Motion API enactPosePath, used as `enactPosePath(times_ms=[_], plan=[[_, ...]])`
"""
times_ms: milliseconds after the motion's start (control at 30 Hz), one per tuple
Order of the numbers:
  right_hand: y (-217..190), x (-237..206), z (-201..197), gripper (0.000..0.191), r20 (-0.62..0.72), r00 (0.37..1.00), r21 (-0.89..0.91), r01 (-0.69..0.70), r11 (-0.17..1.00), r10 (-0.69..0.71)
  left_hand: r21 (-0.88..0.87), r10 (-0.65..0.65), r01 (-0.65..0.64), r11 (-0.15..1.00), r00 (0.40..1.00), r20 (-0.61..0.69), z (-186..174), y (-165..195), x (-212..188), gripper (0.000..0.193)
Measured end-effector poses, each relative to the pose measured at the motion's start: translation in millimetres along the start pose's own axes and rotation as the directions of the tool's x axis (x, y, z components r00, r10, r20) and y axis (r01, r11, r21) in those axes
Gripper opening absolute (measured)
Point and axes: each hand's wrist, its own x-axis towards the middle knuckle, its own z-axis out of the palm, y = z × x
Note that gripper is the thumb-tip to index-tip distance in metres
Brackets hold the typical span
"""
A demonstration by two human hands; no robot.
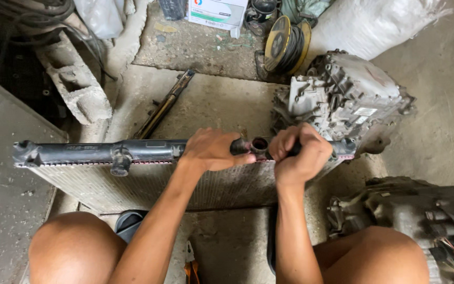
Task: The person uses a screwdriver to scrape and clean the interior of a radiator tank while squatting on the floor. The person repeatedly inserts the tool into the tank opening and rotates it to remove debris.
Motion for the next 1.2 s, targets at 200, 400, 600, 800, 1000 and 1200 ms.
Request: enactPosePath(times_ms=[200, 400, 600, 800, 1000, 1200], plan=[[8, 21, 8, 0.044, -0.013, 0.998, -0.156, -0.061, 0.986, 0.06, 0.087, -0.051, 0.054, 0.995, 0.998, -0.039, 13, 9, 3, 0.09], [26, 36, 40, 0.041, -0.005, 0.99, -0.354, -0.13, 0.926, 0.138, 0.114, -0.026, 0.037, 0.993, 0.995, -0.098, 21, 9, 1, 0.092], [22, 39, 38, 0.041, 0.011, 0.987, -0.298, -0.148, 0.943, 0.158, 0.091, -0.008, 0.018, 0.996, 0.994, -0.109, 26, 4, 1, 0.086], [28, 49, 44, 0.042, 0.002, 0.979, -0.294, -0.193, 0.936, 0.203, 0.1, -0.005, 0.02, 0.995, 0.99, -0.143, 28, 2, 6, 0.084], [37, 61, 46, 0.045, -0.031, 0.979, -0.348, -0.202, 0.915, 0.204, 0.117, -0.026, 0.042, 0.992, 0.991, -0.13, 30, -1, 13, 0.083], [43, 67, 46, 0.046, -0.036, 0.979, -0.359, -0.2, 0.912, 0.2, 0.127, -0.016, 0.036, 0.991, 0.988, -0.153, 32, -2, 16, 0.082]])
